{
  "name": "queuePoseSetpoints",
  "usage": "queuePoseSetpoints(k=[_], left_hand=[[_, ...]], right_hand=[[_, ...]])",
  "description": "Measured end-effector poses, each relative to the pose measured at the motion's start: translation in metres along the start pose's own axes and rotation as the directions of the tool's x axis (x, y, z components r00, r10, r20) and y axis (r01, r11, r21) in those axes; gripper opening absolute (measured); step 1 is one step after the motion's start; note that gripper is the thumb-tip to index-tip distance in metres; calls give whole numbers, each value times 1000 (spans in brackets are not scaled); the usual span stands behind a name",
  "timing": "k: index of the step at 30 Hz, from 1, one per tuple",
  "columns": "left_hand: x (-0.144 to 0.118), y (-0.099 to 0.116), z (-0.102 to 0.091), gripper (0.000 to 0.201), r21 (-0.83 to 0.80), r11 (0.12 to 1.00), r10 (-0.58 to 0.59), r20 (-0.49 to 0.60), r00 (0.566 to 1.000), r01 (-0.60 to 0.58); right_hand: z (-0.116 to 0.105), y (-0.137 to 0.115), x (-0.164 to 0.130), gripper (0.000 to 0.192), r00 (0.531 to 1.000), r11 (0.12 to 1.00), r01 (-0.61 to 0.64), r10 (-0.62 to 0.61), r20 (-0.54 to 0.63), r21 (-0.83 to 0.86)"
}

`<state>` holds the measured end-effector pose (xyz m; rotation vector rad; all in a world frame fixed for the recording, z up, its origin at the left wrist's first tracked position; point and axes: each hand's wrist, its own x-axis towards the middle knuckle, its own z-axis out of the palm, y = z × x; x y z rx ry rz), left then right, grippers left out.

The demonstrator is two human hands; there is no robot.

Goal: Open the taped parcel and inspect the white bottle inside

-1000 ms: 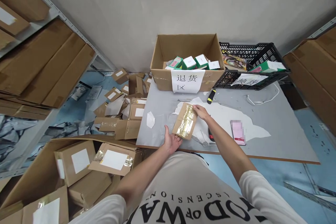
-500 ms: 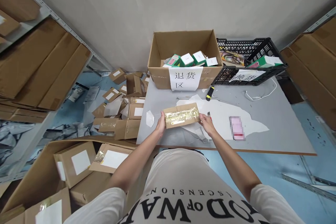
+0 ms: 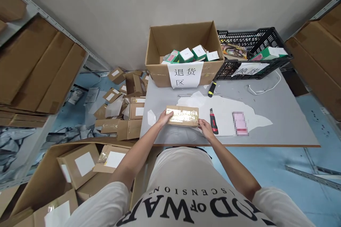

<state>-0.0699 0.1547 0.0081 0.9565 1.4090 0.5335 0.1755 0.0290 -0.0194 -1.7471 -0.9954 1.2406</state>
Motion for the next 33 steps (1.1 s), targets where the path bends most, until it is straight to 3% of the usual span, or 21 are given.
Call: queuePoseSetpoints(k=[3, 5, 7, 9, 12, 15, 20, 23, 26, 29, 33], left_hand=[[0, -4, 3, 68, 46, 998, 33, -23, 999, -32], [0, -6, 4, 71, 77, 995, 67, -55, 996, -63], [-1, -8, 4, 80, 162, 980, 134, -112, 985, -115], [-4, -9, 3, 90, 312, 935, 223, -147, 964, -169], [-12, -9, 4, 94, 505, 823, 350, -93, 932, -259], [-23, -4, 9, 98, 634, 706, 423, -19, 906, -316], [-36, 13, 26, 117, 730, 551, 417, 179, 891, -404], [-39, 18, 37, 117, 626, 621, 402, 263, 877, -472], [-39, 16, 45, 108, 494, 734, 382, 268, 885, -466], [-38, 10, 48, 110, 464, 724, 415, 298, 860, -510], [-34, 4, 47, 116, 472, 700, 437, 312, 844, -536]], right_hand=[[-11, 4, 8, 56, 1000, 1000, -10, 10, -20, 3], [-24, 9, 15, 53, 989, 984, -21, -5, -148, -175], [-39, 16, 20, 48, 952, 907, -108, -23, -304, -408], [-50, 26, 24, 50, 925, 783, -248, 16, -379, -571], [-57, 42, 26, 61, 910, 627, -395, 169, -378, -671], [-55, 52, 27, 62, 902, 581, -431, 241, -359, -691], [-54, 51, 30, 59, 930, 637, -360, 186, -317, -682], [-57, 43, 24, 61, 957, 788, -233, 80, -280, -570], [-57, 34, 8, 62, 986, 957, -87, 43, -159, -277], [-54, 27, -12, 71, 1000, 1000, -31, 31, 5, 0], [-49, 23, -29, 82, 997, 993, -46, 39, 67, 106]])
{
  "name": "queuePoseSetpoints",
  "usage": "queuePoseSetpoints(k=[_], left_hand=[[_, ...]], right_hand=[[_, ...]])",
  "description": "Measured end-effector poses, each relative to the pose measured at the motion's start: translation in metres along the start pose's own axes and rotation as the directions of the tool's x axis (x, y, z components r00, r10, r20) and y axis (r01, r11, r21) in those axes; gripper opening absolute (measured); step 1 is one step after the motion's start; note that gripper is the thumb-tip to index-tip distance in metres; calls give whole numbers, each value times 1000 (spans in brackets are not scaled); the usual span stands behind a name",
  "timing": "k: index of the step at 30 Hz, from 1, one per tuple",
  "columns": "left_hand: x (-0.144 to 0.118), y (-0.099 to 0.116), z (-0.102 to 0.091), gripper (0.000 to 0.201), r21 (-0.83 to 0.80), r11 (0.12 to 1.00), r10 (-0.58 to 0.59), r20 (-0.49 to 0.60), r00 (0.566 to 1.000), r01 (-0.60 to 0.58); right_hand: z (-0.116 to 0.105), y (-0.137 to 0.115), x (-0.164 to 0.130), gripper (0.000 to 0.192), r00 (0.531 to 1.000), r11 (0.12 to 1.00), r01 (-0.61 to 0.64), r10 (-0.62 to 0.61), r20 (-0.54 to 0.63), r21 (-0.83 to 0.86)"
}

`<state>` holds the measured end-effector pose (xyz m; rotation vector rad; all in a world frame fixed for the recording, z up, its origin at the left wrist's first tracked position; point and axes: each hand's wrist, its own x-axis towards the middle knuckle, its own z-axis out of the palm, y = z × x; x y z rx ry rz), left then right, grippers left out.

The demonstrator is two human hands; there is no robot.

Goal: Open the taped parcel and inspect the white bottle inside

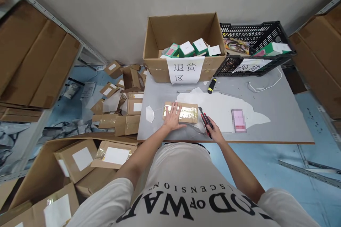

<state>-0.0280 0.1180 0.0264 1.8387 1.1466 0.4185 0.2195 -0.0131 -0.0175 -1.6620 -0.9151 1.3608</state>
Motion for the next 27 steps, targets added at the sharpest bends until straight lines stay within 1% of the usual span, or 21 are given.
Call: queuePoseSetpoints(k=[3, 6, 9, 11, 13, 15, 17, 19, 21, 24, 27], left_hand=[[1, -2, 0, 115, 17, 1000, 3, -12, 1000, -3], [1, -2, 1, 115, 54, 998, 20, -9, 1000, -20], [2, -3, 3, 115, 59, 998, 13, -38, 999, -10], [2, -4, 4, 114, 150, 989, 26, -45, 999, -19], [2, -4, 5, 113, 332, 943, 29, -18, 999, -22], [3, -5, 6, 112, 526, 850, 24, 18, 1000, -30], [4, -5, 6, 112, 663, 746, 35, 43, 998, -55], [6, -7, 7, 112, 727, 683, 50, 48, 998, -70], [7, -8, 9, 113, 754, 653, 55, 45, 998, -70], [8, -9, 11, 112, 767, 639, 51, 30, 998, -55], [9, -10, 15, 107, 771, 636, 49, 8, 999, -37]], right_hand=[[0, 0, -4, 85, 1000, 1000, -6, 6, -5, 28], [-4, 1, -6, 84, 1000, 999, -2, 2, 10, 47], [-7, 2, -7, 83, 1000, 998, -3, 2, 23, 55], [-8, 2, -8, 83, 1000, 998, -4, 2, 26, 61], [-9, 1, -10, 82, 1000, 998, -4, 2, 31, 62], [-10, -1, -11, 81, 999, 998, -4, 2, 38, 56], [-12, -5, -10, 80, 999, 999, -7, 5, 50, 42], [-14, -9, -8, 78, 998, 1000, -11, 10, 67, 24], [-16, -13, -4, 77, 997, 1000, -15, 14, 76, 12], [-17, -18, 1, 76, 996, 1000, -13, 11, 91, 24], [-17, -21, 3, 75, 993, 999, -8, 3, 115, 36]])
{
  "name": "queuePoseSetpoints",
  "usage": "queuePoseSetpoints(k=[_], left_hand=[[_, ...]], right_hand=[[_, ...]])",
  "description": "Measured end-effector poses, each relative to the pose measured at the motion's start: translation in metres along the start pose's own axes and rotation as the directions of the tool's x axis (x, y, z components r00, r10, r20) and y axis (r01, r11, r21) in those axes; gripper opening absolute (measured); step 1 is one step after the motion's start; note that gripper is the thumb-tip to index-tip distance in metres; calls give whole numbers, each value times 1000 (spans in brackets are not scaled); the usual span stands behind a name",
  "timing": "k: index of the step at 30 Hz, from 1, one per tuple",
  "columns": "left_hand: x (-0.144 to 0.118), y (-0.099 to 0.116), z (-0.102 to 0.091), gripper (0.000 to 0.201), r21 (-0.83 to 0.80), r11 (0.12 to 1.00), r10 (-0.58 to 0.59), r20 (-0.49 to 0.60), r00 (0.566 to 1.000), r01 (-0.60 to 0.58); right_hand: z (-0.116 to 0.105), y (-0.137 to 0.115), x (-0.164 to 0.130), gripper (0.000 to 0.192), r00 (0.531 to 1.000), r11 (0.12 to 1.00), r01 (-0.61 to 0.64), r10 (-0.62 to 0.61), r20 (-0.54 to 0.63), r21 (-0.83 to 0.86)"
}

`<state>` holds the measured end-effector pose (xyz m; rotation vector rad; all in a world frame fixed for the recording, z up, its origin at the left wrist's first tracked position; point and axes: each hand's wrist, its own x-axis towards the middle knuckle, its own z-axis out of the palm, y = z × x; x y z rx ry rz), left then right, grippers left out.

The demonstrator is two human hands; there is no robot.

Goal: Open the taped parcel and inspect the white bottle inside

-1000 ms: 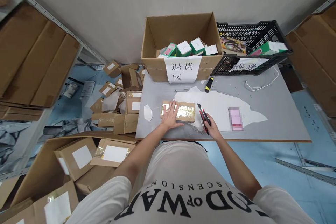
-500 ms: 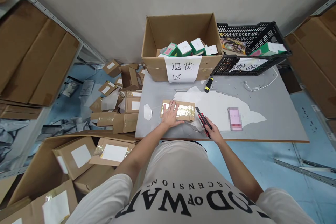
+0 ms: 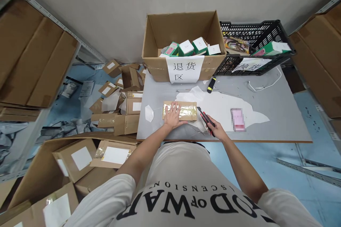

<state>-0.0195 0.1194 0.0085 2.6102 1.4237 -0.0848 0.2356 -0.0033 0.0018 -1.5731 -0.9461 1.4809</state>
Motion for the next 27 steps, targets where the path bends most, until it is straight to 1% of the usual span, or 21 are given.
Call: queuePoseSetpoints(k=[3, 7, 13, 19, 27], left_hand=[[0, 2, 3, 105, 3, 1000, -16, -13, 1000, 16], [1, 2, 6, 108, 4, 1000, -19, -22, 1000, 19], [2, 3, 7, 106, 3, 999, -32, -13, 999, 32], [4, 2, 6, 106, -6, 999, -36, 19, 999, 36], [2, 0, 1, 105, -3, 1000, -20, 37, 999, 20]], right_hand=[[-3, -2, 1, 75, 1000, 1000, -16, 16, 21, -11], [-10, -10, -1, 76, 997, 998, -28, 33, 73, -64], [-23, -23, -11, 71, 978, 986, -12, 46, 203, -167], [-28, -18, -27, 71, 964, 974, -26, 85, 252, -227], [-28, -9, -36, 71, 962, 966, 14, 56, 265, -258]])
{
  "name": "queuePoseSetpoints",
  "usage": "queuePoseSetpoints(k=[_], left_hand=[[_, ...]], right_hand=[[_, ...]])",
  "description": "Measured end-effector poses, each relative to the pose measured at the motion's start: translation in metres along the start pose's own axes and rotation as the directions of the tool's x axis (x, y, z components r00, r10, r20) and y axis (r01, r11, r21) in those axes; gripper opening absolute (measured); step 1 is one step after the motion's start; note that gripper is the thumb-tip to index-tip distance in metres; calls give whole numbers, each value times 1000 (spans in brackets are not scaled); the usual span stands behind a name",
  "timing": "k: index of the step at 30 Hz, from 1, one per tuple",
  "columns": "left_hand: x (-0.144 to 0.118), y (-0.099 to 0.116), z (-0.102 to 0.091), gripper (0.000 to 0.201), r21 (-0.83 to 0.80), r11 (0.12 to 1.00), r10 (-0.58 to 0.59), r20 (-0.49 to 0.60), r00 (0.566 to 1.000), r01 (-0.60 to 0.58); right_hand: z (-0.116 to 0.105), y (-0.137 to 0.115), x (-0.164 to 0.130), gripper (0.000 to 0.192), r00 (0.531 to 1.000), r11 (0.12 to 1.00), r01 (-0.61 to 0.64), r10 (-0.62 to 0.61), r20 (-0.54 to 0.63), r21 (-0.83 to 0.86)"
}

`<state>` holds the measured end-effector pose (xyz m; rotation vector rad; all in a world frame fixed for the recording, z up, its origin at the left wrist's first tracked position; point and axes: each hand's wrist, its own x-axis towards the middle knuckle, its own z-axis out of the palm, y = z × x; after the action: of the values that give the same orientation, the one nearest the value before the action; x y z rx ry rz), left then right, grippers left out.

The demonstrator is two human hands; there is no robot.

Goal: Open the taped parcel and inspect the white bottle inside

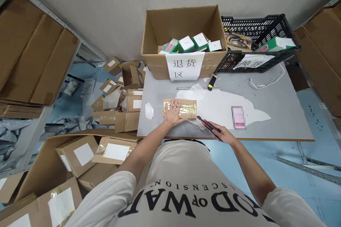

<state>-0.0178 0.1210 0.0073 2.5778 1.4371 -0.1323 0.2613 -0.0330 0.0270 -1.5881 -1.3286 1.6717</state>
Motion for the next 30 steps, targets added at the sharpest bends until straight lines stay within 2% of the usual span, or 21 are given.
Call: queuePoseSetpoints(k=[5, 8, 11, 13, 18, 23, 27, 30], left_hand=[[-1, 0, -1, 104, -2, 1000, 3, -15, 1000, -3], [-3, 1, 0, 103, -7, 1000, 3, -27, 1000, -3], [-6, -1, 0, 102, -21, 1000, 17, -48, 999, -18], [-8, -3, -1, 99, -28, 999, 44, -65, 997, -46], [-14, -8, -3, 86, -28, 991, 127, -66, 990, -129], [-27, -8, 0, 70, -4, 989, 145, -59, 988, -146], [-43, -6, 6, 69, 12, 987, 161, -45, 986, -161], [-51, -5, 8, 69, 15, 987, 158, -35, 987, -158]], right_hand=[[-4, 12, -5, 70, 998, 1000, -5, 3, -70, -30], [-10, 26, -4, 67, 973, 990, -28, -5, -232, -137], [-13, 40, 9, 59, 912, 938, -63, -85, -402, -342], [-8, 48, 23, 57, 863, 895, -134, -106, -494, -426], [13, 68, 61, 59, 713, 822, -381, -30, -700, -423], [31, 82, 88, 60, 653, 776, -520, 92, -752, -356], [40, 89, 97, 60, 645, 774, -540, 129, -753, -329], [44, 91, 99, 61, 649, 781, -522, 103, -753, -343]])
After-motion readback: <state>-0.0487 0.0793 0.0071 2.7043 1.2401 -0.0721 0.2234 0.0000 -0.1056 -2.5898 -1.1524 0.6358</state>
